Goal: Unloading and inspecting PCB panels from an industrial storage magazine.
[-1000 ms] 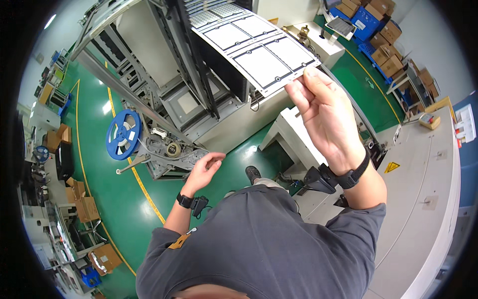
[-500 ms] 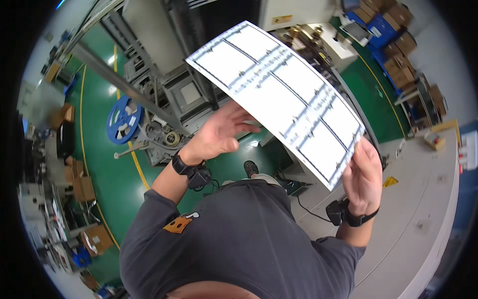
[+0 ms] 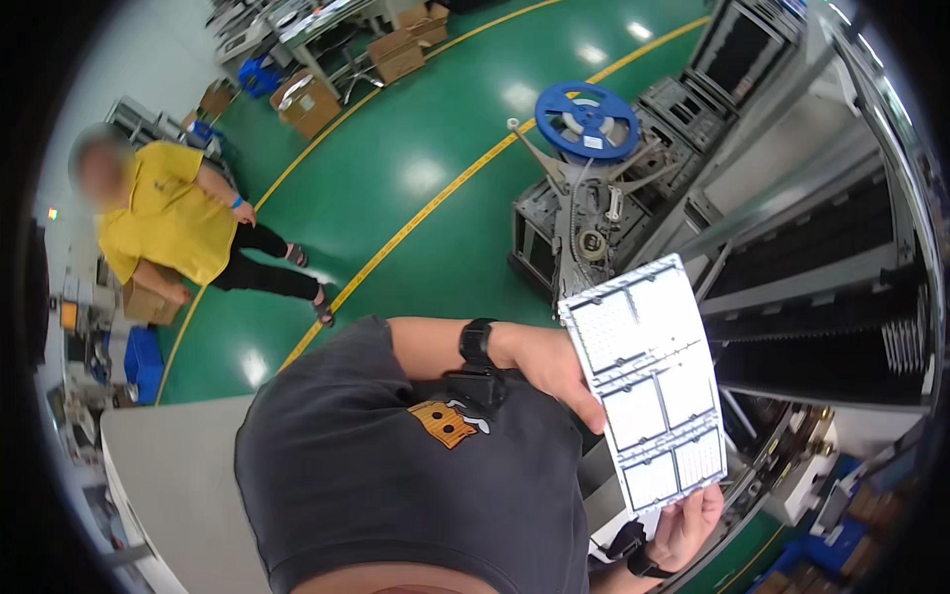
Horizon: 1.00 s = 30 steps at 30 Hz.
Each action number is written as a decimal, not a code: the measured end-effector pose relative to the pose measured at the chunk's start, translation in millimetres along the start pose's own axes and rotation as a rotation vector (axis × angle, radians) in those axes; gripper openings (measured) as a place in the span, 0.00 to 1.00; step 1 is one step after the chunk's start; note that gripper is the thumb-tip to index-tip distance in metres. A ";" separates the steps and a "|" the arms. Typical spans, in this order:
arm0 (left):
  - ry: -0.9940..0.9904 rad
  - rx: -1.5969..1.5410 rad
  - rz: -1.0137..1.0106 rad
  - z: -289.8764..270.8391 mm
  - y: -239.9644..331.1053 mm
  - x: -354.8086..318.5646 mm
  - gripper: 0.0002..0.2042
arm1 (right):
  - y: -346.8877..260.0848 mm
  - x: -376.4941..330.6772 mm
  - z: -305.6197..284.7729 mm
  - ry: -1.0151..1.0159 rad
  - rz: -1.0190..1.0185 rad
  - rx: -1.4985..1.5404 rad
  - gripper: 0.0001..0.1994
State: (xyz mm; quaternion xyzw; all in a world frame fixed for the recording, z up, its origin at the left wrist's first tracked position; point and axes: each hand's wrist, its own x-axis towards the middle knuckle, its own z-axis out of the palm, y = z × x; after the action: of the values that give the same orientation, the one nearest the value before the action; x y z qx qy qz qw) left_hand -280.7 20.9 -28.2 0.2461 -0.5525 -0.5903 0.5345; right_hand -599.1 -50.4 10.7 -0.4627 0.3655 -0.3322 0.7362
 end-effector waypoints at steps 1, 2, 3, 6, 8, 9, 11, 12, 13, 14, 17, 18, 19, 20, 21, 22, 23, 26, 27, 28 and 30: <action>0.060 0.042 0.007 -0.8 2.4 -10.0 0.26 | 1.4 15.0 -0.1 -0.110 0.008 0.002 0.16; 0.078 0.043 0.014 1.9 7.0 -18.8 0.26 | 2.2 24.2 1.7 -0.209 0.018 0.007 0.17; 0.149 0.056 0.051 3.6 8.0 -26.6 0.26 | 4.8 32.8 3.3 -0.213 0.024 -0.002 0.17; 0.318 0.098 0.044 5.8 8.9 -52.0 0.27 | 14.0 57.7 20.1 -0.363 -0.024 -0.008 0.19; 0.394 0.133 -0.064 10.0 15.2 -68.6 0.26 | 16.5 66.9 39.2 -0.385 -0.020 -0.010 0.22; 0.434 0.149 -0.095 11.8 16.9 -75.0 0.25 | 18.1 74.8 44.4 -0.409 -0.005 0.001 0.23; 0.512 0.259 -0.095 16.2 9.6 -78.8 0.24 | 25.0 87.9 30.9 -0.442 0.039 0.014 0.23; 0.473 0.233 -0.103 15.5 6.7 -78.9 0.24 | 30.0 92.2 28.2 -0.441 0.034 0.033 0.23; 0.459 0.237 -0.091 15.4 4.2 -77.5 0.23 | 32.5 91.8 24.7 -0.442 0.028 0.052 0.23; 0.459 0.244 -0.077 15.8 2.8 -77.5 0.23 | 32.1 90.0 22.6 -0.409 0.027 0.050 0.23; 0.413 0.252 -0.098 20.9 1.4 -76.4 0.23 | 32.8 78.2 15.4 -0.411 0.015 0.061 0.22; 0.389 0.261 -0.121 20.9 1.8 -74.5 0.23 | 33.0 76.4 12.8 -0.392 0.013 0.062 0.22; 0.365 0.271 -0.145 20.4 2.3 -72.3 0.22 | 33.5 74.6 10.6 -0.377 0.003 0.069 0.22; 0.353 0.263 -0.150 20.8 3.2 -69.8 0.22 | 33.4 72.4 8.4 -0.365 -0.005 0.076 0.21; 0.319 0.289 -0.162 20.5 4.6 -67.2 0.22 | 32.8 70.4 7.9 -0.352 -0.013 0.083 0.21; 0.285 0.315 -0.175 19.5 5.8 -64.6 0.21 | 32.3 68.4 7.8 -0.336 -0.012 0.086 0.21; 0.250 0.341 -0.187 18.3 6.2 -62.4 0.21 | 31.9 66.4 8.1 -0.327 -0.015 0.092 0.20; 0.221 0.359 -0.195 16.1 6.3 -55.4 0.20 | 27.1 61.5 10.2 -0.294 -0.019 0.105 0.20; 0.213 0.372 -0.196 15.3 6.4 -53.4 0.20 | 26.0 60.2 9.9 -0.285 -0.016 0.109 0.20; 0.203 0.363 -0.202 14.2 6.6 -52.0 0.20 | 25.1 58.9 10.0 -0.276 -0.012 0.113 0.19; 0.202 0.409 -0.185 10.5 9.1 -50.4 0.19 | 21.9 57.7 14.2 -0.258 -0.005 0.119 0.19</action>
State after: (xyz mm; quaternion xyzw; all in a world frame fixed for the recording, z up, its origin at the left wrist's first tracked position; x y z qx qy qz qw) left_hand -271.2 72.1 -32.2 0.4566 -0.5792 -0.4852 0.4697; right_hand -554.2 -84.2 -18.5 -0.4580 0.2462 -0.2929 0.8024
